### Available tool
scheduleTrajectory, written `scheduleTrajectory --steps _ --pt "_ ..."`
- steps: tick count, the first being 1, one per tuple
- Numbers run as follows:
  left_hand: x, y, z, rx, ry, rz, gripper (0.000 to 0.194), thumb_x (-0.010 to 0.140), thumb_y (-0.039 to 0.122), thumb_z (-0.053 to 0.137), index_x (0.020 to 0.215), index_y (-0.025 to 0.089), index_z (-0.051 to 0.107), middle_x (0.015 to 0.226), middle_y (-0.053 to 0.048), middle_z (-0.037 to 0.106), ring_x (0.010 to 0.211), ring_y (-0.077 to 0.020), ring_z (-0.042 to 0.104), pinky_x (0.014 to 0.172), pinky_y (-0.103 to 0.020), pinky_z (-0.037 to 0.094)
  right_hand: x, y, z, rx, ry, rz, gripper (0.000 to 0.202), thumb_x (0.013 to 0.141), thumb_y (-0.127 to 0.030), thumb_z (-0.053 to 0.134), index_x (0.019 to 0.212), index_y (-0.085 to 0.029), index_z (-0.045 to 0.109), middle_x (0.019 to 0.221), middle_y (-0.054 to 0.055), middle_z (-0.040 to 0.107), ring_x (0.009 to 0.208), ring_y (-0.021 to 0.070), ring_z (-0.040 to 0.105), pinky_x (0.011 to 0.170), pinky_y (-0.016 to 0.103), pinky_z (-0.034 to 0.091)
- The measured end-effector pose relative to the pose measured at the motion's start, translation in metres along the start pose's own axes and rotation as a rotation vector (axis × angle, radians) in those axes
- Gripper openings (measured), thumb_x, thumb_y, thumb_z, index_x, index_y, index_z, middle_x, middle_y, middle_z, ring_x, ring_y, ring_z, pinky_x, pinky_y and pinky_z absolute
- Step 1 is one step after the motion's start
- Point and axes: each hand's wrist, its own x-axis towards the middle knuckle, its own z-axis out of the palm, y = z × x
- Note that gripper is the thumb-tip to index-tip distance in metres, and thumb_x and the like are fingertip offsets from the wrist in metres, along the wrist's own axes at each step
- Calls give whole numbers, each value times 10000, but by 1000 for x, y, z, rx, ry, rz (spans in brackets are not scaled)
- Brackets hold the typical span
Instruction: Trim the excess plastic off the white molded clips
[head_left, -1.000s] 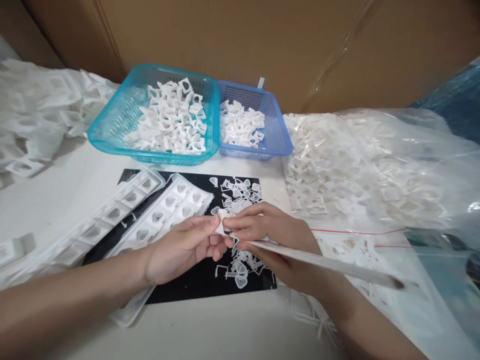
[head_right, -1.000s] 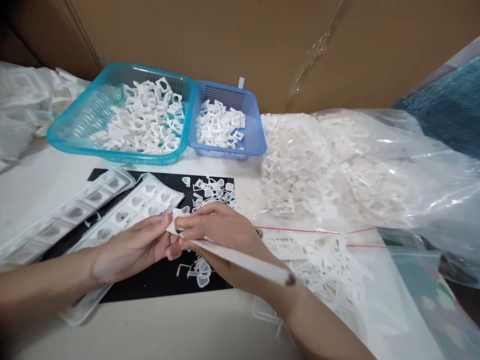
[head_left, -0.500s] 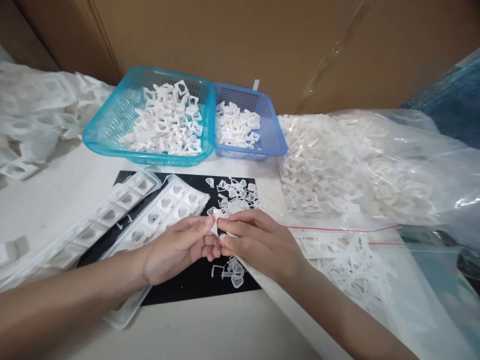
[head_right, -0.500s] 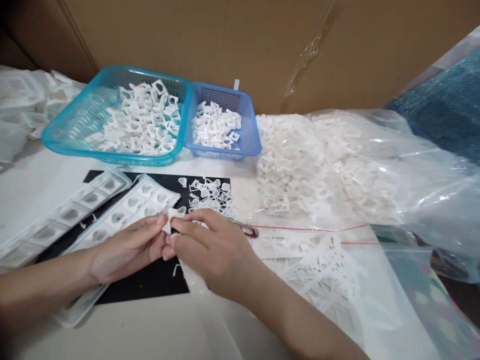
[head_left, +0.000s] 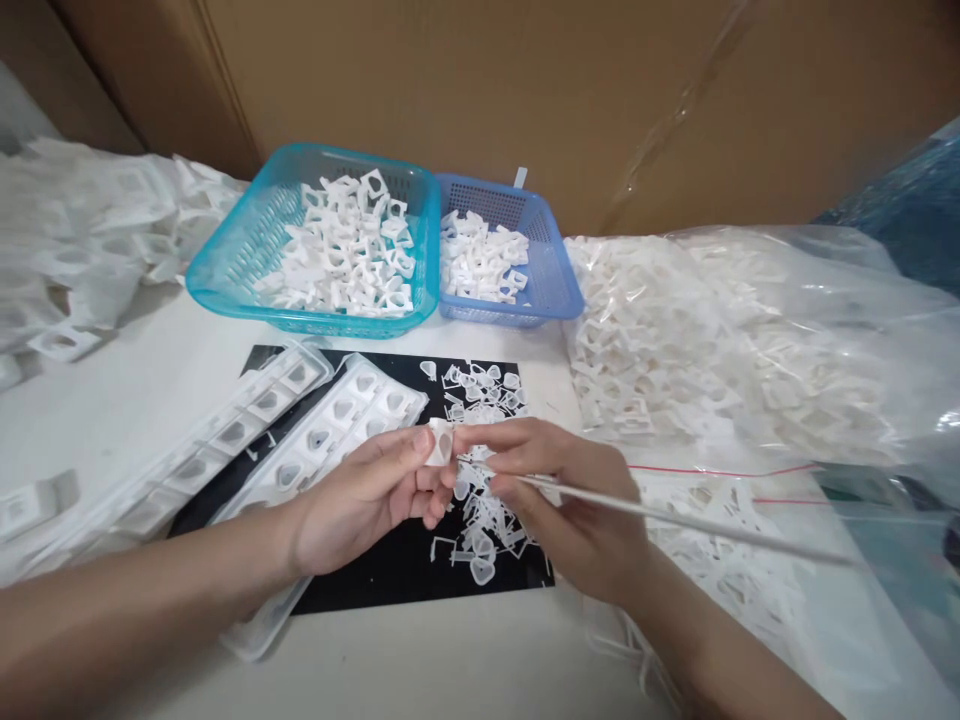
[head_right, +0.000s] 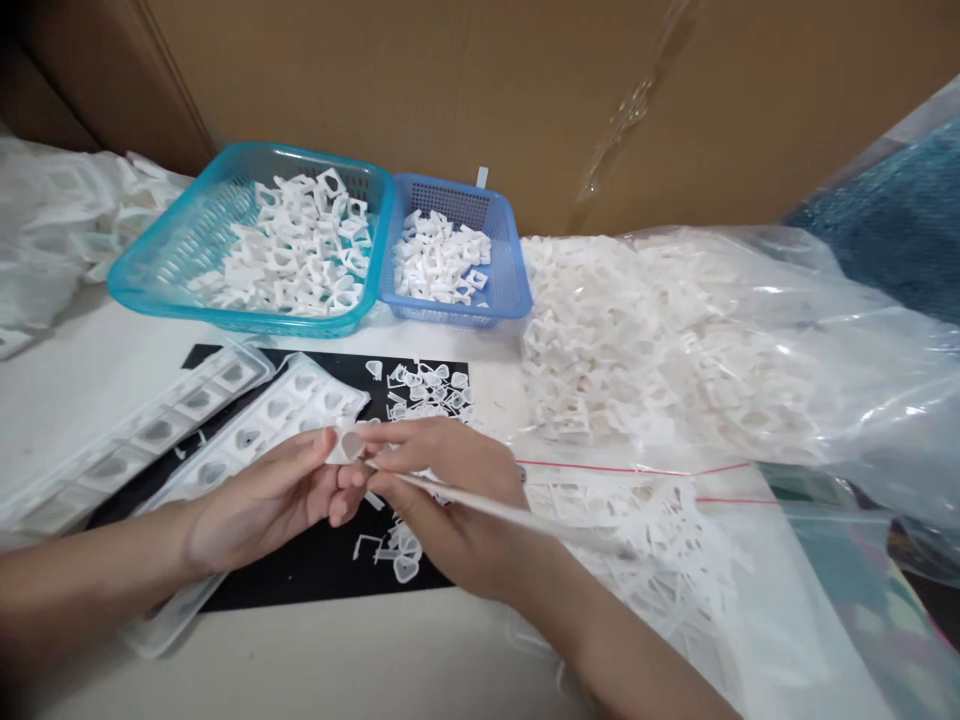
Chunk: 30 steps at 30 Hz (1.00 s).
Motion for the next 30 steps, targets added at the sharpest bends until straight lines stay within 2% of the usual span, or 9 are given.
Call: scheduleTrajectory --steps 4,6,9,11,15,20,23,26,30 --pt "-8 3 2 353 125 159 274 788 354 750 843 175 549 650 48 589 526 -91 611 552 -210 514 4 -10 -9 209 240 182 101 875 -146 618 863 -242 649 965 19 741 936 185 712 776 343 612" --pt "-11 3 3 487 217 208 234 816 303 725 895 195 533 612 63 579 518 -93 614 559 -204 507 3 -11 -6 238 296 213 99 875 -152 619 849 -242 652 924 16 739 908 185 713 757 342 611" --pt "-12 2 4 619 263 216 334 866 303 659 1166 249 519 608 68 570 483 -97 584 506 -198 483 0 -9 2 231 225 207 116 864 -134 622 870 -244 658 950 21 740 897 181 710 769 341 598" --pt "-11 1 4 680 255 192 400 862 327 655 1230 258 517 644 54 564 474 -96 547 473 -203 472 -1 -7 7 214 172 186 132 852 -117 626 889 -239 660 963 27 740 893 177 708 775 339 588" --pt "-11 1 5 755 209 232 286 806 321 712 1045 198 614 682 32 556 521 -88 472 473 -196 410 -1 -7 13 147 96 132 124 839 -114 634 871 -230 663 941 30 746 868 177 693 768 358 571" --pt "-11 -2 2 899 184 337 235 833 245 670 1063 205 642 803 3 643 579 -94 498 510 -200 383 -2 -9 15 79 -23 150 111 838 -127 640 849 -237 650 983 17 750 929 181 644 788 351 556" --pt "-11 -4 0 910 197 309 263 828 264 676 1077 189 636 766 1 646 609 -115 535 547 -215 422 -3 -11 15 11 -104 150 106 853 -141 617 872 -243 641 925 -3 749 897 175 615 812 347 534" --pt "-10 -6 -1 955 230 314 279 823 306 684 1071 185 643 688 24 608 554 -99 479 525 -212 397 -4 -13 14 -14 -123 203 88 878 -171 597 887 -252 630 923 -17 737 813 160 602 798 344 518" --pt "-10 -6 0 971 257 346 270 813 290 691 1061 190 658 633 41 569 513 -89 415 479 -205 340 -3 -14 13 -35 -132 223 81 887 -181 585 881 -255 617 912 -10 728 860 177 619 838 369 498"
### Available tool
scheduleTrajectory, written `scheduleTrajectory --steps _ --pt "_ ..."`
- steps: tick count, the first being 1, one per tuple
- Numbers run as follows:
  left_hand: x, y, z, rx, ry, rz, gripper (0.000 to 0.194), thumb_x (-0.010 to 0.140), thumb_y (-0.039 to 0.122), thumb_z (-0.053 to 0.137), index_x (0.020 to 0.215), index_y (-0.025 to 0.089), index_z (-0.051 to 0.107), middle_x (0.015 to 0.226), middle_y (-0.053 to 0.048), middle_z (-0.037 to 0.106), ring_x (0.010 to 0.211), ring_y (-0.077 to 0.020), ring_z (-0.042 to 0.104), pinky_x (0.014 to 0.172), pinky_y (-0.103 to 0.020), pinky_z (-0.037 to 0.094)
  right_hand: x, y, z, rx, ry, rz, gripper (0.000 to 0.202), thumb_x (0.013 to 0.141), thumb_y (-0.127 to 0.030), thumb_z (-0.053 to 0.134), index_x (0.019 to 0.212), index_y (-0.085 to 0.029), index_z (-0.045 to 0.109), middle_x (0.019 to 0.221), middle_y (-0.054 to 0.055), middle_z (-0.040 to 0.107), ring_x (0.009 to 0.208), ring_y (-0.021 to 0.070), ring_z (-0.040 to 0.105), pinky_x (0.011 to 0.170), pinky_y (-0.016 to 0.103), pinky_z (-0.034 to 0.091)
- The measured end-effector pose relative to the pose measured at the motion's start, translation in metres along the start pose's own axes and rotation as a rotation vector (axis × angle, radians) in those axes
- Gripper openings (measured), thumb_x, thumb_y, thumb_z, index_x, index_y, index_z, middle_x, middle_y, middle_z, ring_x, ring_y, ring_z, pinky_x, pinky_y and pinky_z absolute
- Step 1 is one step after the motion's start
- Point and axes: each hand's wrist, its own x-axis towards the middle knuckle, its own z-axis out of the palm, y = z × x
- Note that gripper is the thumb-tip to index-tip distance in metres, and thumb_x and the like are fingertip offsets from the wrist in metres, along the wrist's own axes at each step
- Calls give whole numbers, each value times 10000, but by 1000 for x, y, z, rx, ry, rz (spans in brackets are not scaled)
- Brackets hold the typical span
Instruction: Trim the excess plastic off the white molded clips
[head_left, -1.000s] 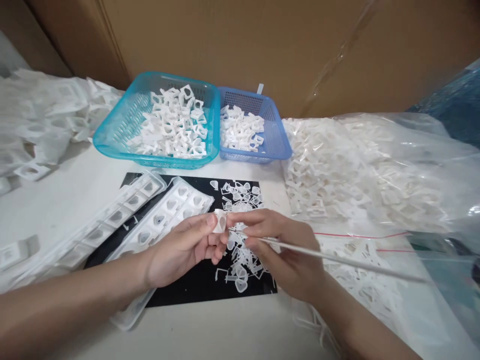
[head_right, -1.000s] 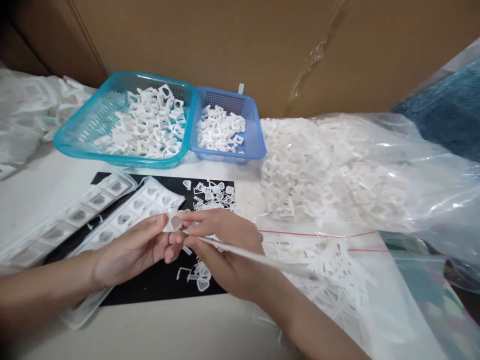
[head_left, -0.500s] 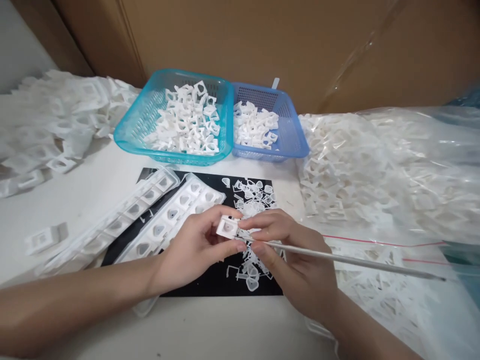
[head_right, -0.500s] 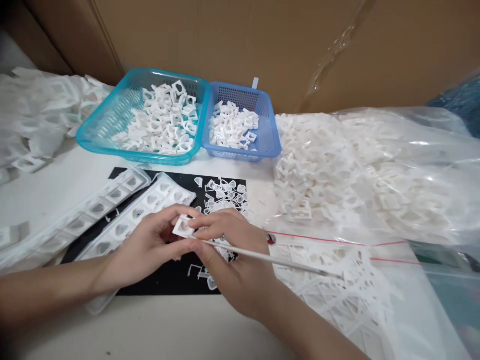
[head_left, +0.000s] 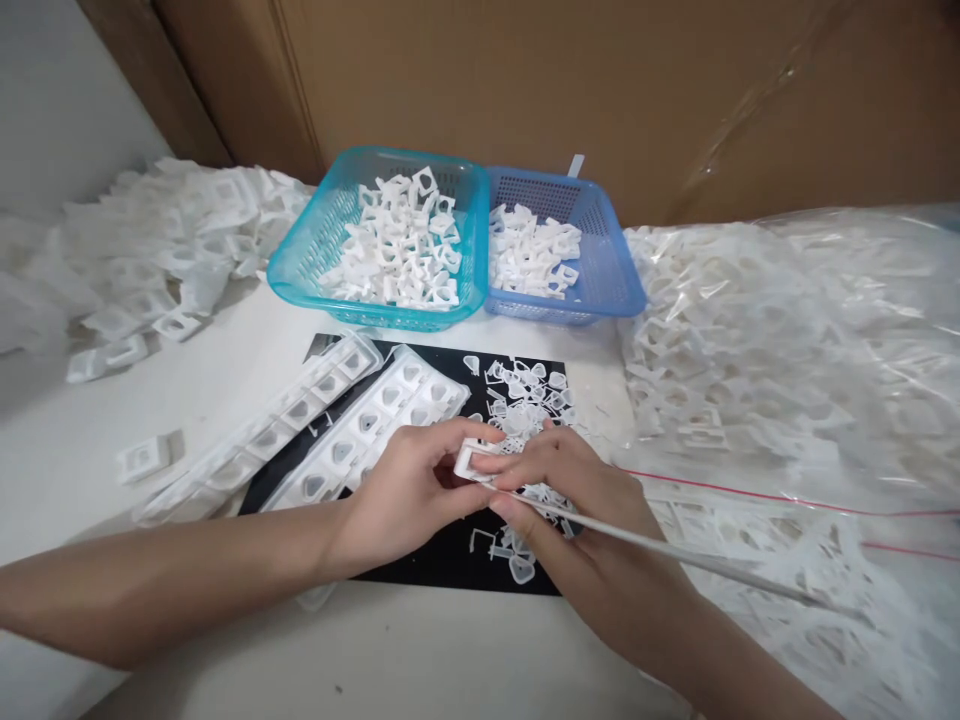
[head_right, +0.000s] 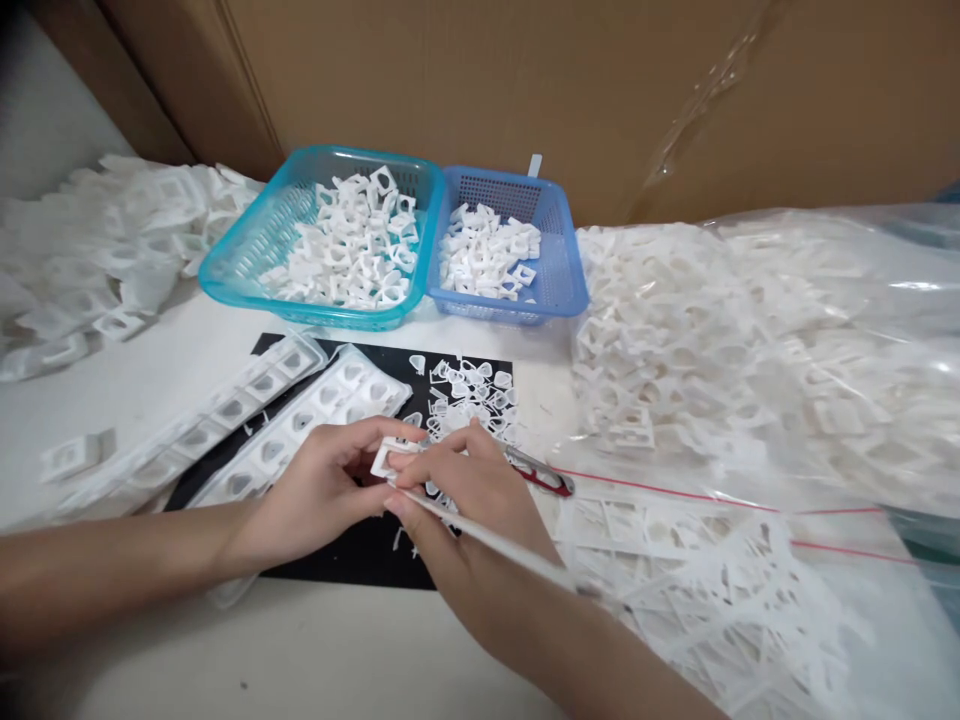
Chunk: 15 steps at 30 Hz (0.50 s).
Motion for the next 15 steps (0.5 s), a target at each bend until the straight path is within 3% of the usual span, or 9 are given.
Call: scheduleTrajectory --steps 4,8,12,15 --pt "0 3 -1 -2 18 2 275 787 260 714 1048 188 667 579 57 528 484 -85 386 460 -204 320 -1 0 -1 15 -59 39 87 907 -192 556 902 -258 612 871 3 697 862 181 609 772 334 505" --pt "1 6 -3 -57 -62 -14 340 805 328 711 1107 187 644 680 30 576 527 -88 441 493 -205 383 -1 4 -3 71 -43 122 90 937 -245 533 911 -267 616 881 -2 666 832 164 621 708 299 500" --pt "0 4 -5 -60 -94 -18 343 839 346 681 1157 218 662 644 43 511 548 -93 467 534 -207 440 1 7 -7 57 5 40 108 948 -206 514 937 -256 609 874 -14 672 895 158 629 769 298 495" --pt "0 2 -5 -80 -87 -56 373 819 370 701 1155 210 671 666 23 573 573 -113 535 568 -234 489 3 5 -13 37 -22 -18 99 947 -206 522 954 -251 609 900 -12 684 921 154 628 773 287 491"
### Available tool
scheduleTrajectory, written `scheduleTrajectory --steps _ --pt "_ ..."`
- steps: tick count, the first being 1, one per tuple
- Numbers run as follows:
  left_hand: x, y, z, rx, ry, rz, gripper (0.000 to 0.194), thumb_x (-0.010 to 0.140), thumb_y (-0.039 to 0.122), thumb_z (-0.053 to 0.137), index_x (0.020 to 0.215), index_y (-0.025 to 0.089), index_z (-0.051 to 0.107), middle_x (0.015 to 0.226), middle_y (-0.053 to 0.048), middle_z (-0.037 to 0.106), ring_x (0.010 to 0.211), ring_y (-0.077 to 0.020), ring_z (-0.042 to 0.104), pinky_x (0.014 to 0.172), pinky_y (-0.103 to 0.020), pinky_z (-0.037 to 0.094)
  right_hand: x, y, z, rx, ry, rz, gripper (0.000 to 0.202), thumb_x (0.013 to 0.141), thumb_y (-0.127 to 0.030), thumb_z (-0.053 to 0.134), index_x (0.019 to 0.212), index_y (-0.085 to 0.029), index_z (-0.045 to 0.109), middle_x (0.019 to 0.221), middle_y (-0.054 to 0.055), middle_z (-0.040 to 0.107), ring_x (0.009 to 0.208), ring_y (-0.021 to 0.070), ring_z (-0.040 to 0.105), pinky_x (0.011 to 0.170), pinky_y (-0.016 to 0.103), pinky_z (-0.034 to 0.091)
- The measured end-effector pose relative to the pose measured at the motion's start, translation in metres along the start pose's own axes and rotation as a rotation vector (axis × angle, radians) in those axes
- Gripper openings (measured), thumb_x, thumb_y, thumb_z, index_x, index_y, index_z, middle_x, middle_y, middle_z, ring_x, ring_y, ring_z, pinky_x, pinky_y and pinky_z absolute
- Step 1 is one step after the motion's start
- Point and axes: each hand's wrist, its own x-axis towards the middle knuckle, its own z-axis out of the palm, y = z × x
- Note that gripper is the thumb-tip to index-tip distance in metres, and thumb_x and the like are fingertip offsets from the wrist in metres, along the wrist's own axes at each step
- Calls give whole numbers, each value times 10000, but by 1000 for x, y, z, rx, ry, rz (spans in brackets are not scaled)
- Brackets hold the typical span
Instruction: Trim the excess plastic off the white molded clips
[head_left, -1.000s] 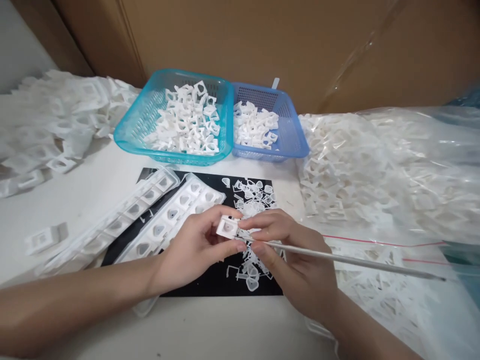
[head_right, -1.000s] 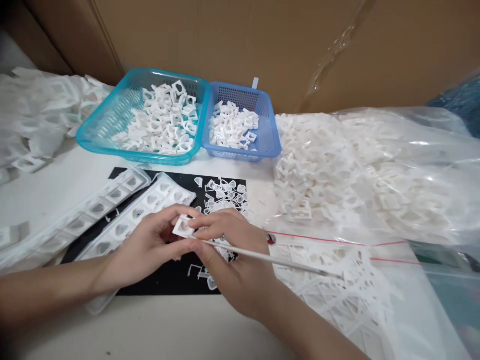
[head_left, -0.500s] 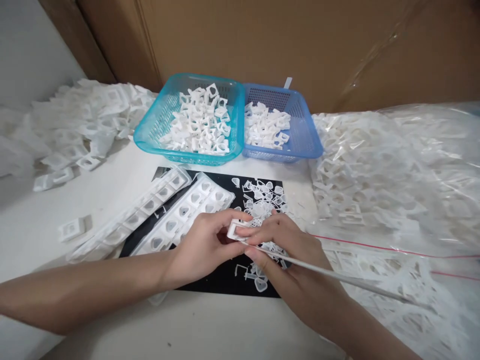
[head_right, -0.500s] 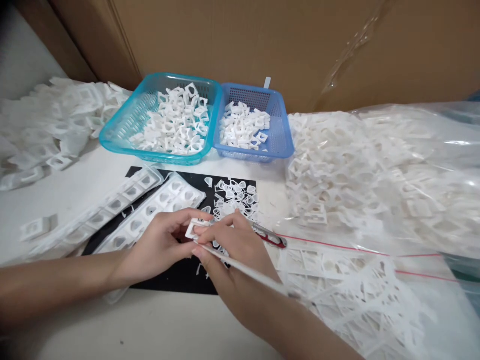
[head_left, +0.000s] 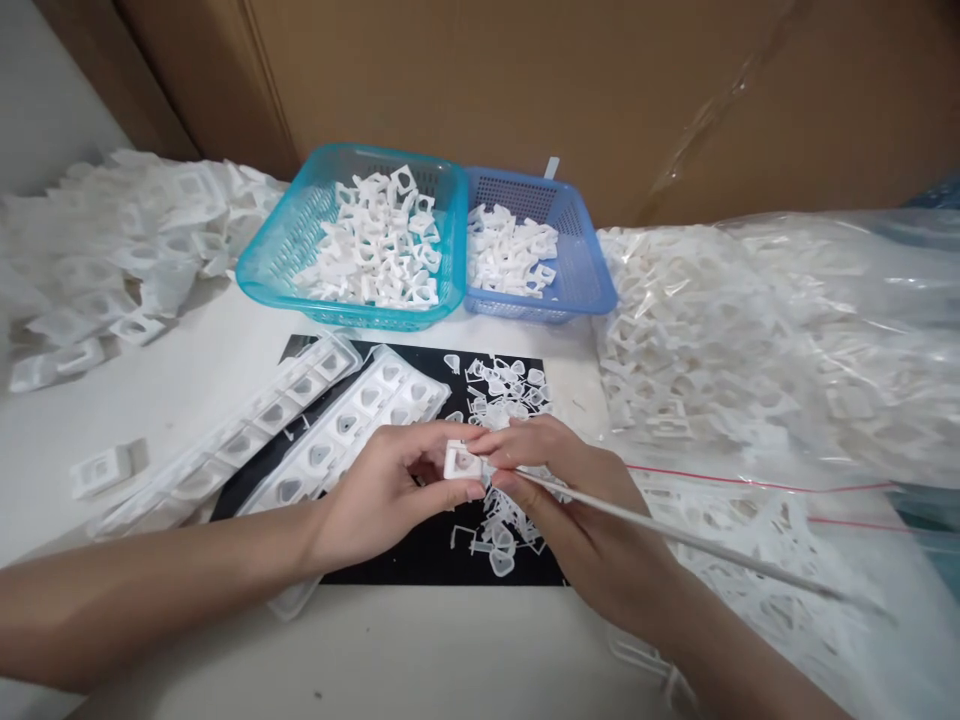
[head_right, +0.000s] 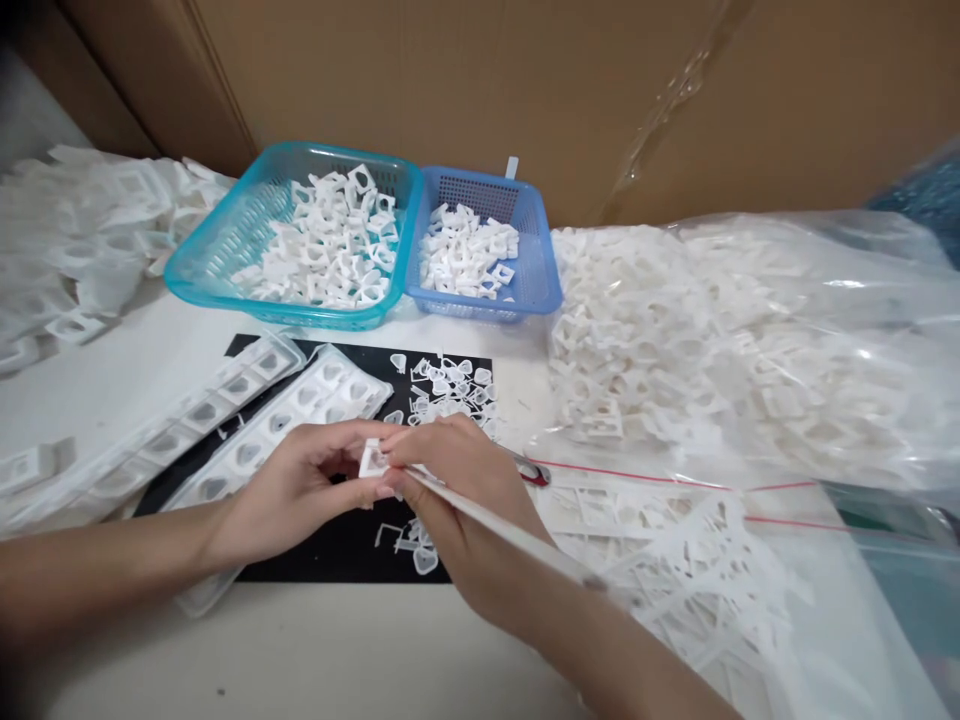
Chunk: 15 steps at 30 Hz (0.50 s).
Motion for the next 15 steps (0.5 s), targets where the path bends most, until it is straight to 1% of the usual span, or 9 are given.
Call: scheduleTrajectory --steps 1,3,5,7,10,13,15 --pt "0 0 0 -21 -2 -17 393 812 377 707 1161 201 664 687 10 609 582 -123 567 572 -244 503 0 -1 -2 5 -17 8 86 943 -217 533 950 -253 611 920 -12 689 917 152 630 772 286 492" --pt "0 0 1 -54 -14 -43 423 798 376 722 1170 186 652 688 -5 651 565 -137 607 554 -251 515 0 -2 -5 35 -61 74 72 937 -247 548 925 -260 618 947 -13 694 890 150 636 761 288 498" --pt "0 1 1 -63 -17 -53 423 784 361 738 1154 175 653 651 -3 663 517 -134 611 517 -243 512 0 -2 -7 80 -102 160 83 937 -273 545 898 -263 618 933 -11 691 863 153 643 745 294 506" --pt "0 1 2 -67 -2 -51 418 773 348 749 1136 166 651 655 -9 678 509 -133 617 506 -237 515 0 -1 -6 118 -129 215 92 936 -292 543 889 -264 616 901 -11 686 861 160 649 746 303 508" --pt "0 0 2 -37 11 -16 452 777 330 745 1179 164 623 688 -9 680 556 -138 641 533 -233 530 -1 0 -3 124 -130 246 81 931 -292 551 893 -263 616 909 -16 684 876 160 645 765 304 494" --pt "-2 -3 2 -7 -15 38 457 843 269 665 1277 166 565 730 -7 684 599 -137 671 587 -241 558 0 -1 -2 124 -113 256 84 939 -277 543 884 -265 605 876 -41 679 835 135 634 738 274 469" --pt "-3 -4 2 -23 -26 62 450 870 227 615 1309 163 538 754 -5 688 605 -128 686 612 -239 570 1 -2 -3 116 -103 252 88 942 -274 543 873 -270 598 841 -61 675 821 124 627 738 265 451"
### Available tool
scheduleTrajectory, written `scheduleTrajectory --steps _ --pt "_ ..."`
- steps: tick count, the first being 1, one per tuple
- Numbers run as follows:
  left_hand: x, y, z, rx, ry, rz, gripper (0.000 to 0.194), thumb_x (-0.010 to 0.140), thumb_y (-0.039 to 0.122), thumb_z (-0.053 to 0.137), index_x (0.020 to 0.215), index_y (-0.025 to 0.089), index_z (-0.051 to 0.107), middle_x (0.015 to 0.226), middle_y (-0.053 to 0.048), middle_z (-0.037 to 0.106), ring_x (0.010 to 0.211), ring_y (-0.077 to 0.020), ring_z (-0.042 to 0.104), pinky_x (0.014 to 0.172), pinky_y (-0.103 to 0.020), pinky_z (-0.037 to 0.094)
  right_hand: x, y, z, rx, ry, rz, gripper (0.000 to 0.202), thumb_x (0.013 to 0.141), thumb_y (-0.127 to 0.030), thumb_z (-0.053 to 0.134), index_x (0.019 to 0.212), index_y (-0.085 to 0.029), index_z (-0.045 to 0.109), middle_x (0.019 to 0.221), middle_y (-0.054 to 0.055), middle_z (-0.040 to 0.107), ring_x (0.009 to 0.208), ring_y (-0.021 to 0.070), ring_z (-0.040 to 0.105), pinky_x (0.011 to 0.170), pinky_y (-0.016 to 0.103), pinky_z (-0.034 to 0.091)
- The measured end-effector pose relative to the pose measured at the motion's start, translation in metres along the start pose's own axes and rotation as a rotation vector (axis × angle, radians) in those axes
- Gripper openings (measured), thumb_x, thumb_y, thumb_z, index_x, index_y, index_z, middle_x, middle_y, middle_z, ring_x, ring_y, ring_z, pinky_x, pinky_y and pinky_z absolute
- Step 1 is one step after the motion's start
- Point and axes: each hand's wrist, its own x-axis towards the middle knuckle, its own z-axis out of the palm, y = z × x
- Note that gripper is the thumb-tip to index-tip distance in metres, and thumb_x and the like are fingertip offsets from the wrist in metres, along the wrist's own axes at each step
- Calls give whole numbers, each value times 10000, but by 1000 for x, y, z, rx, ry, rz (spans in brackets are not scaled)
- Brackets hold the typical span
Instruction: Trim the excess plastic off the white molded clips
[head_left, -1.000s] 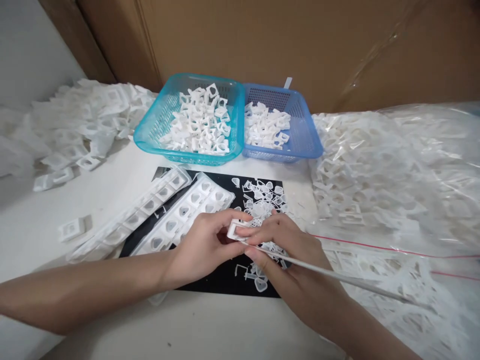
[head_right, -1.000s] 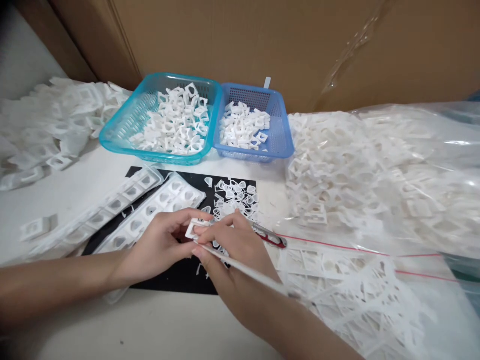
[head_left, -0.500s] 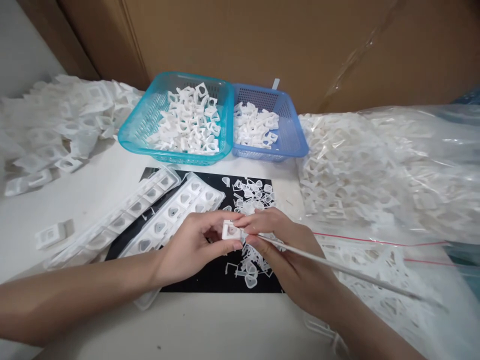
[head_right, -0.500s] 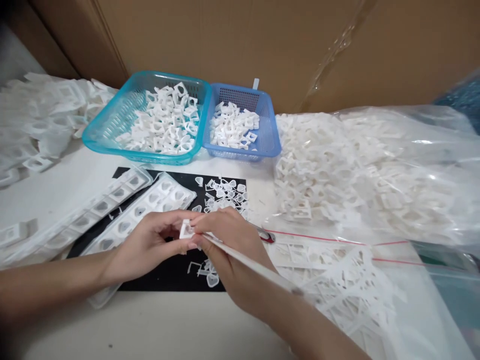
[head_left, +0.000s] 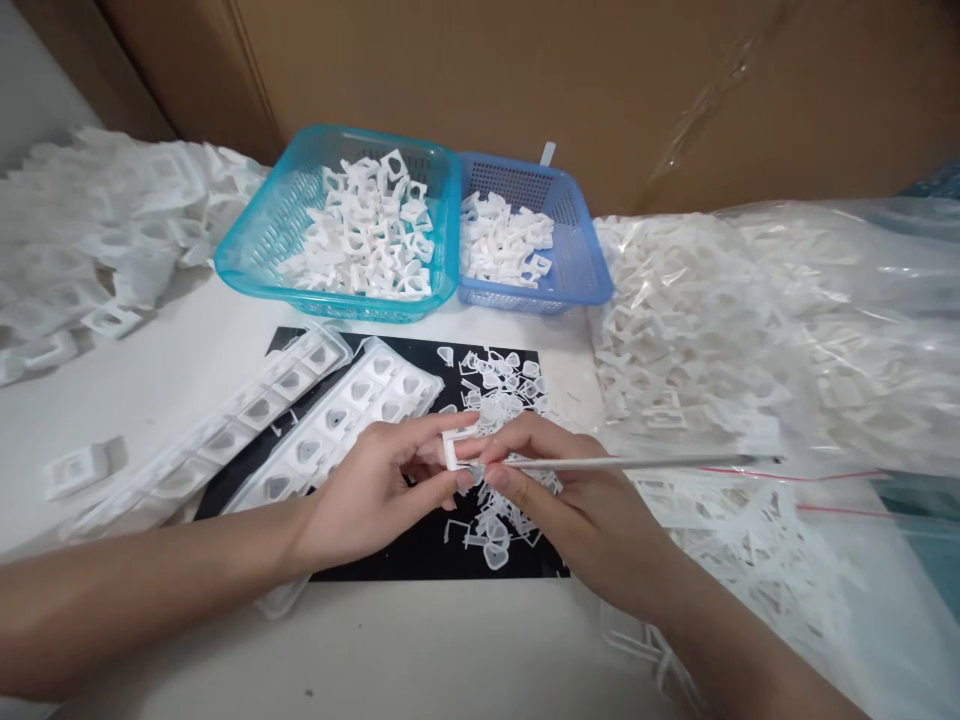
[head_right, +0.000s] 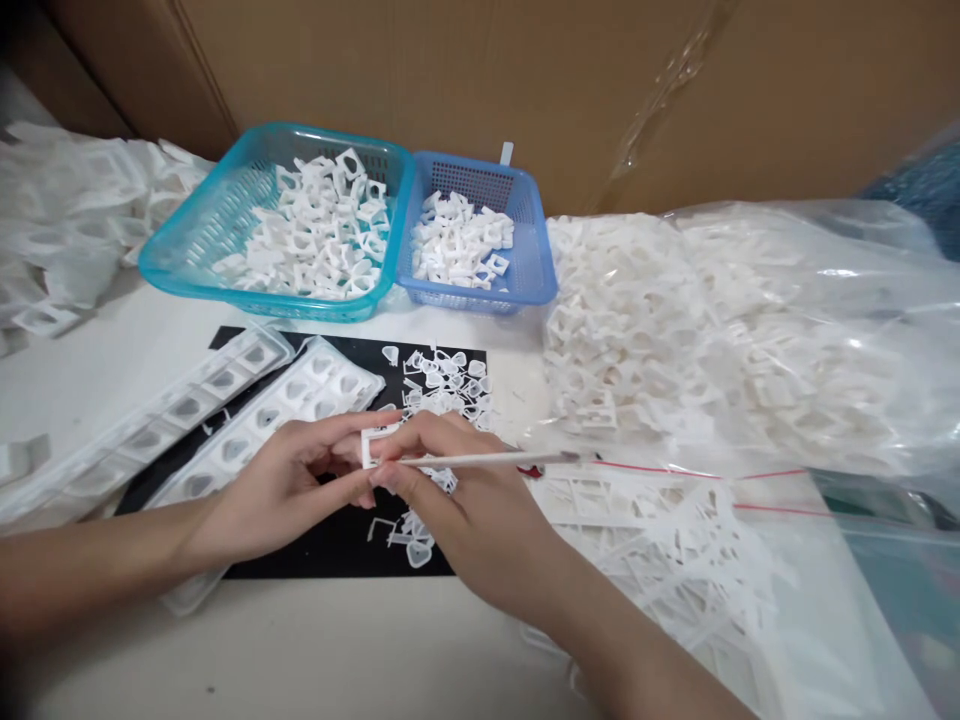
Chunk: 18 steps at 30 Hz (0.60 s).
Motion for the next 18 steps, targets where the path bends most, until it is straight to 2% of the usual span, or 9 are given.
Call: scheduleTrajectory --steps 5,11,15,18 --pt "1 -1 1 7 35 -4 421 865 213 622 1281 178 563 666 47 628 564 -101 678 583 -196 547 1 -1 1 -41 29 -43 86 942 -260 545 880 -286 599 817 -80 678 827 123 621 756 268 439" --pt "3 -2 1 23 59 6 387 839 228 664 1219 184 612 626 61 579 546 -99 646 544 -195 522 -2 1 3 -144 62 -69 106 948 -249 535 884 -267 618 851 -34 665 814 135 616 719 274 462" --pt "4 -1 1 1 48 -17 364 829 216 676 1189 184 635 620 61 581 536 -95 647 534 -184 517 -1 7 8 -298 75 -313 147 955 -151 483 918 -230 601 858 0 687 809 152 596 705 282 488" --pt "4 -2 1 -26 50 -30 352 827 187 670 1178 191 646 618 70 564 520 -81 647 525 -166 514 1 14 3 -582 200 -508 175 921 -74 472 935 -201 592 989 58 714 859 197 604 792 373 504"
